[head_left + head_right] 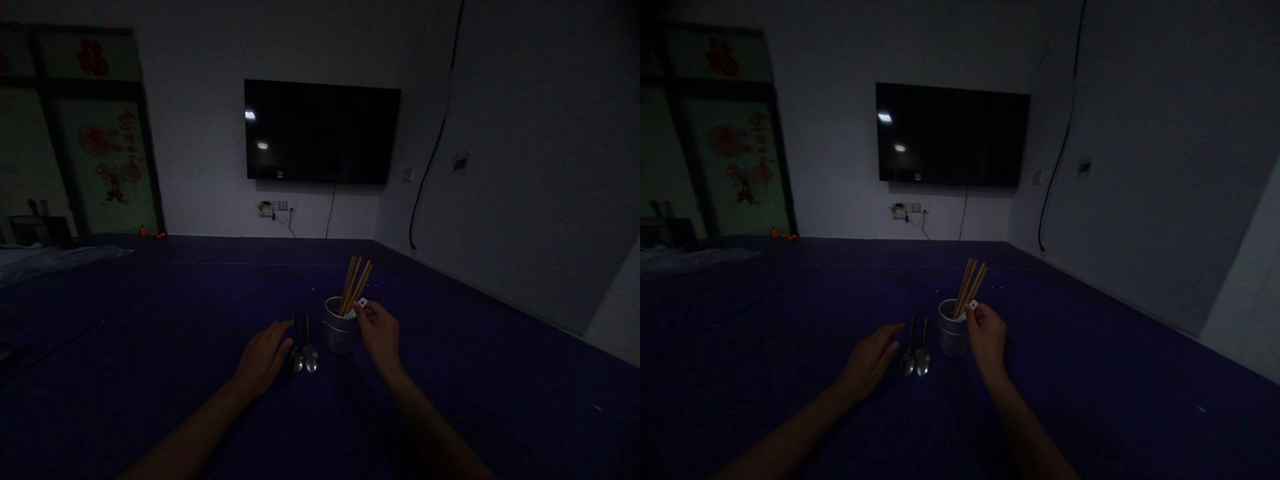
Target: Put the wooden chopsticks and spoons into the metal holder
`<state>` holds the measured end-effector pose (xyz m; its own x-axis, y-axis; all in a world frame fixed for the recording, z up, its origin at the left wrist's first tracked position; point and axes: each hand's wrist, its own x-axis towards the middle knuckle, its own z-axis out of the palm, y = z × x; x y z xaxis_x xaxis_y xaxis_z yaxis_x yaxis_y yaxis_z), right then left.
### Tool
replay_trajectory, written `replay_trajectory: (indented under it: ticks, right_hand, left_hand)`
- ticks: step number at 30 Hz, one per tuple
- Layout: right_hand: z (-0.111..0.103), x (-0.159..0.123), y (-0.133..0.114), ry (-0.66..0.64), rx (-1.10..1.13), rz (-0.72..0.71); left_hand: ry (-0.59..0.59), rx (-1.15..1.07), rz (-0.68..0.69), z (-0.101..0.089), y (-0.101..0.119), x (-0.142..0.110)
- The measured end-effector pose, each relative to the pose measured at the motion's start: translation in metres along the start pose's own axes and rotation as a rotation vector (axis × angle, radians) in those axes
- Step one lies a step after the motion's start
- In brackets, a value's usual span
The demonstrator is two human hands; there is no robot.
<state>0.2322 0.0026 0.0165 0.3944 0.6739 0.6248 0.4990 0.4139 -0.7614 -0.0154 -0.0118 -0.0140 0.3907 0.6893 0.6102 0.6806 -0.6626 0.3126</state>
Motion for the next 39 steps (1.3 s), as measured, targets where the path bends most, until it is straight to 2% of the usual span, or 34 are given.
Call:
replay_trajectory:
  ticks: [23, 29, 35, 39]
  right_hand:
    - [0.001, -0.001, -0.001, 0.022, -0.122, -0.036]
    - [0.002, -0.001, 0.005, 0.025, -0.154, -0.03]
    - [0.0, -0.002, -0.003, 0.115, -0.171, -0.021]
    - [-0.005, -0.006, -0.013, 0.208, -0.259, -0.132]
  left_hand:
    - [-0.034, 0.002, -0.01, -0.001, 0.001, 0.001]
    - [-0.034, 0.011, -0.02, -0.001, 0.002, 0.001]
    - [-0.066, 0.015, -0.031, -0.001, 0.003, 0.001]
    - [-0.096, 0.028, -0.039, 0.001, 0.003, 0.002]
